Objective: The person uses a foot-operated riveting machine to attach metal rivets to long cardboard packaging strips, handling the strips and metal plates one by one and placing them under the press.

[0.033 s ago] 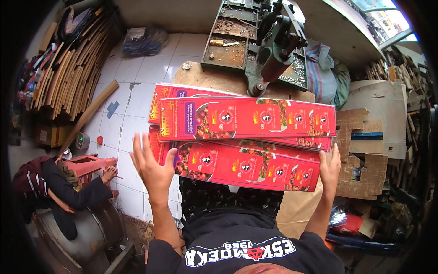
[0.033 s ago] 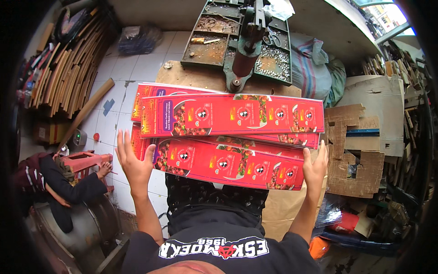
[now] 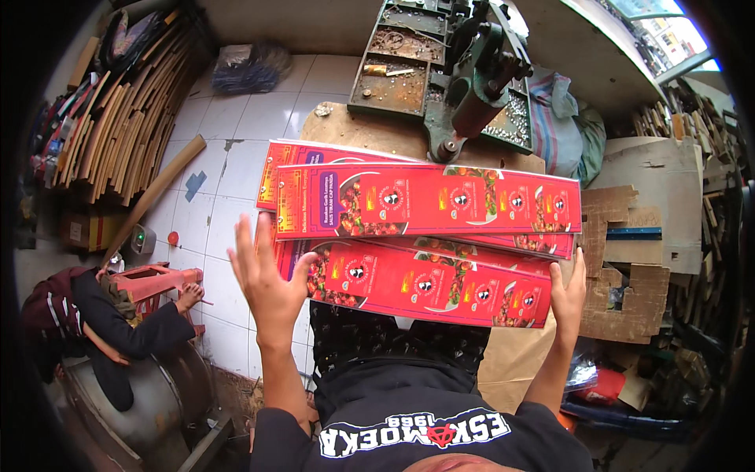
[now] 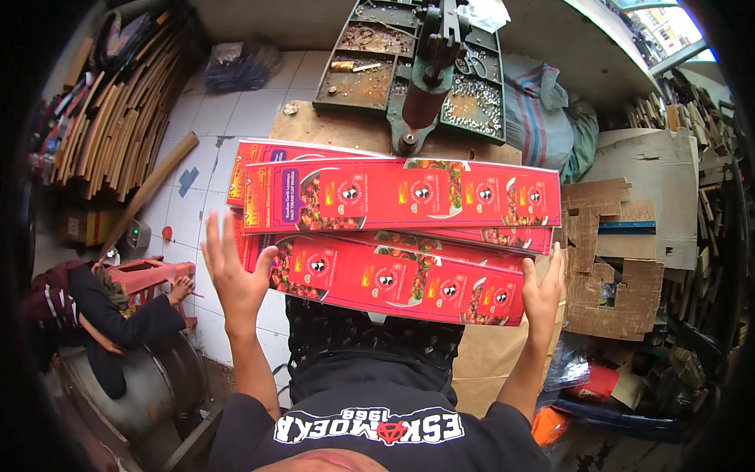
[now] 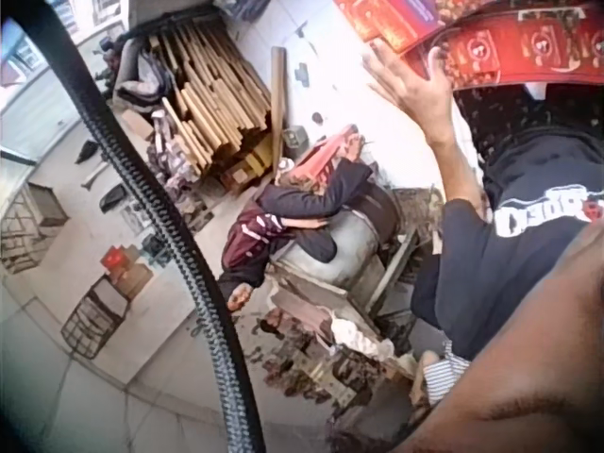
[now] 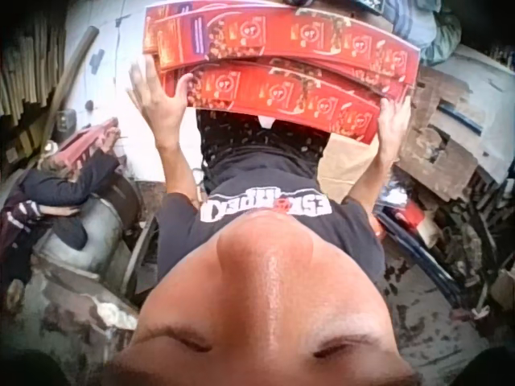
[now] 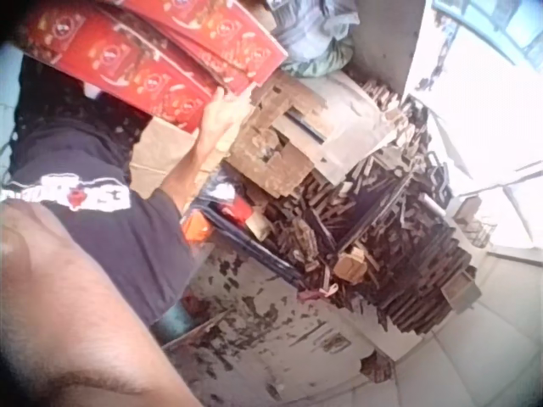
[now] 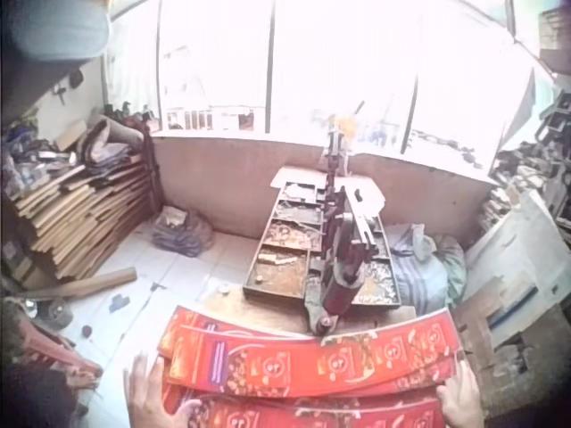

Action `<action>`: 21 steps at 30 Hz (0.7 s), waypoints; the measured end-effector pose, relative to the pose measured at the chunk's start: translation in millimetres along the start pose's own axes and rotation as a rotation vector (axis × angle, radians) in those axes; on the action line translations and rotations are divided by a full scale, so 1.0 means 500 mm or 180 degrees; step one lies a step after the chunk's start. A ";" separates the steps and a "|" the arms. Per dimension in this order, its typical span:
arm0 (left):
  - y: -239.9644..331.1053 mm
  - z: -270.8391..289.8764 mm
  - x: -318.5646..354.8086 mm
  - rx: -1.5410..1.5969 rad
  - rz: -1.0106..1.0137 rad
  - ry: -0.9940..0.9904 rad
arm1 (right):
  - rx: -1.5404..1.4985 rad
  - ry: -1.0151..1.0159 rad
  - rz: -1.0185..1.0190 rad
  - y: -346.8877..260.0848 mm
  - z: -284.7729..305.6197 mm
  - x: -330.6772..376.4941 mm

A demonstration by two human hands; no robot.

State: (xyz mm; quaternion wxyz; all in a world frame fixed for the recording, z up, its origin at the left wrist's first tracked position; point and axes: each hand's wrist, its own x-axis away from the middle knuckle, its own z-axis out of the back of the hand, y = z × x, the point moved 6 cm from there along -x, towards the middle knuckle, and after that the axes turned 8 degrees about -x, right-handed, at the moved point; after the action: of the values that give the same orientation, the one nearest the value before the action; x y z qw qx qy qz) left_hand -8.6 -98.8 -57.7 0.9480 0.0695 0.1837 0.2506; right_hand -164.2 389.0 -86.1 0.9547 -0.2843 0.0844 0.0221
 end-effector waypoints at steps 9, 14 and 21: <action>-0.008 -0.045 -0.113 -0.0650 -0.0857 -0.0655 | 0.0542 -0.0236 0.0354 -0.069 -0.072 -0.112; -0.021 -0.047 -0.127 -0.0718 -0.0877 -0.0491 | 0.0657 -0.0126 0.0422 -0.073 -0.084 -0.091; -0.128 -0.033 -0.005 0.0313 0.0654 -0.0417 | 0.0359 0.0110 -0.0858 -0.006 -0.003 0.045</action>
State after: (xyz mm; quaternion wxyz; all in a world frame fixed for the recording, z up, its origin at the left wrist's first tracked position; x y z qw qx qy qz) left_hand 12.1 -154.7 -86.5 0.9227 0.1506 0.1254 0.3320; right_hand -142.1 385.3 -89.7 0.9619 -0.2394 0.0631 -0.1160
